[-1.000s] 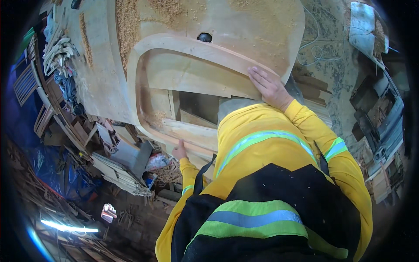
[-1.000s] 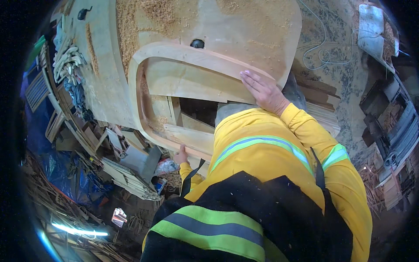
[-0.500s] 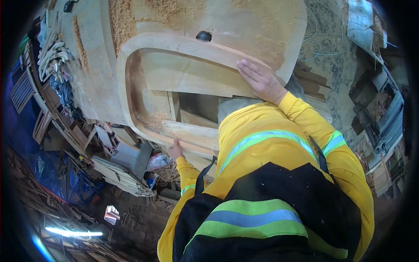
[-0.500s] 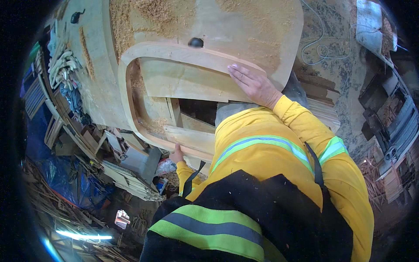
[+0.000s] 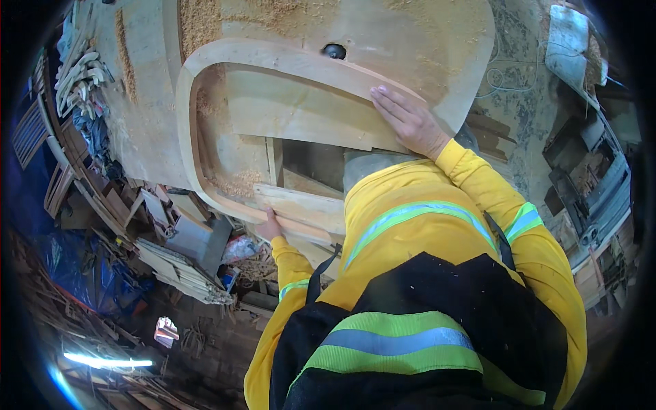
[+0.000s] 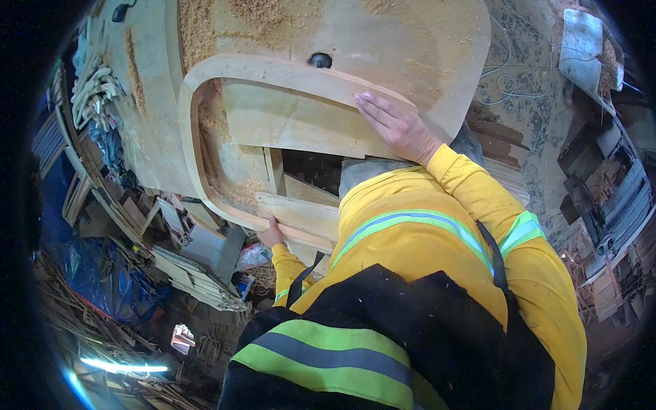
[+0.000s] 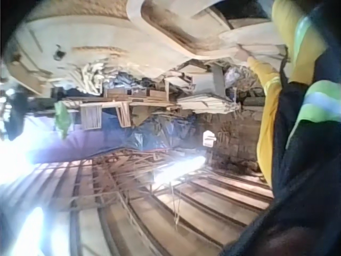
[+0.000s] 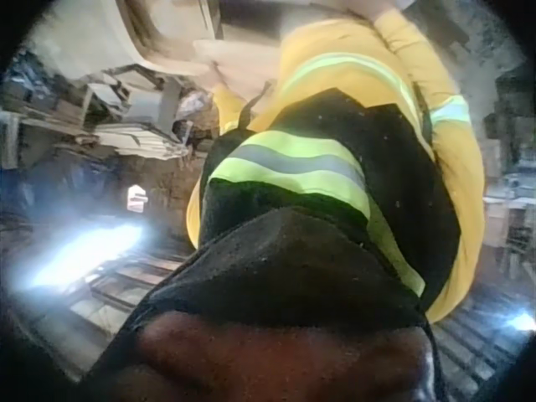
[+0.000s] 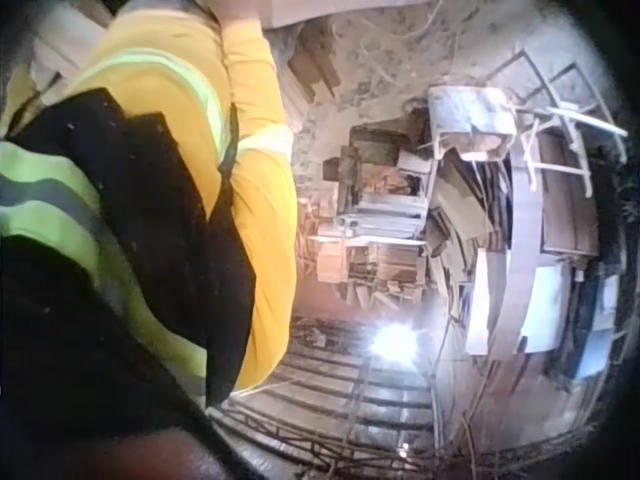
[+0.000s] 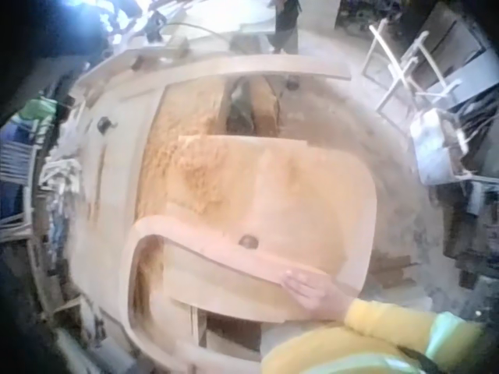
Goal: Routing the edges of curved wooden furniture parts using a router table.
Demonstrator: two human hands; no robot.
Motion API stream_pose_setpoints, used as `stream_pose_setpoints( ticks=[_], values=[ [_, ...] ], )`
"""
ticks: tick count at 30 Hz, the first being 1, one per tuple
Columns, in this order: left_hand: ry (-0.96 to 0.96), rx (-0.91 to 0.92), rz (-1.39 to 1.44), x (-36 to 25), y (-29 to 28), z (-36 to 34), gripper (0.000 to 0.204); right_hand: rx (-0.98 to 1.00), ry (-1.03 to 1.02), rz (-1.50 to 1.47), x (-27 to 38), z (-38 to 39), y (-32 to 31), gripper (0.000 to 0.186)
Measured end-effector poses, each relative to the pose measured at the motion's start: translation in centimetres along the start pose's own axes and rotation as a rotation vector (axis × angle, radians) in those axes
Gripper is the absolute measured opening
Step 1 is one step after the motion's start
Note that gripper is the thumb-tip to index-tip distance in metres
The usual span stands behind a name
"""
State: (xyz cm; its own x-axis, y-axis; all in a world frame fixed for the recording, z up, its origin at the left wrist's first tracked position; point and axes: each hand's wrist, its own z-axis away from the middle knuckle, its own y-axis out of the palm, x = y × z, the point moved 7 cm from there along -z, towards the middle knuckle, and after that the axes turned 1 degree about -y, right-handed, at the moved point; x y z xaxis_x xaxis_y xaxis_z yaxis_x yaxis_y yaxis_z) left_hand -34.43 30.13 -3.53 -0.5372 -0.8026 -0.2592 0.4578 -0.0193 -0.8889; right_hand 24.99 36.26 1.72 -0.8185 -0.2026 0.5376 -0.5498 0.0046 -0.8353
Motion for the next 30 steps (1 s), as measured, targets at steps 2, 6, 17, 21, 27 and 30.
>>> stream_pose_setpoints(
  ticks=[2, 6, 17, 21, 27, 30],
  values=[
    [0.045, 0.036, 0.090, -0.2, 0.2, -0.7, 0.086, -0.004, -0.004, 0.003, 0.1, -0.4, 0.0, 0.055],
    [-0.055, -0.044, 0.084, 1.4, 0.2, -1.9, 0.087, 0.005, 0.000, -0.007, 0.1, -1.0, 0.2, 0.055],
    [-0.013, -0.042, 0.302, 2.6, 0.1, -3.4, 0.095, -0.034, -0.050, 0.038, 0.6, -2.3, 0.3, 0.048],
    [-0.190, 0.062, -0.021, -2.5, -0.3, 0.2, 0.091, -0.002, -0.070, 0.101, 0.6, -2.8, 0.3, 0.046],
    [-0.047, -0.161, -0.119, -2.9, -0.5, -0.2, 0.107, 0.009, -0.023, 0.046, 0.6, -3.3, 0.2, 0.049],
    [-0.073, -0.133, -0.052, -1.9, -0.9, -0.9, 0.111, 0.019, -0.021, 0.043, 0.4, -3.6, 0.3, 0.049]
  ],
)
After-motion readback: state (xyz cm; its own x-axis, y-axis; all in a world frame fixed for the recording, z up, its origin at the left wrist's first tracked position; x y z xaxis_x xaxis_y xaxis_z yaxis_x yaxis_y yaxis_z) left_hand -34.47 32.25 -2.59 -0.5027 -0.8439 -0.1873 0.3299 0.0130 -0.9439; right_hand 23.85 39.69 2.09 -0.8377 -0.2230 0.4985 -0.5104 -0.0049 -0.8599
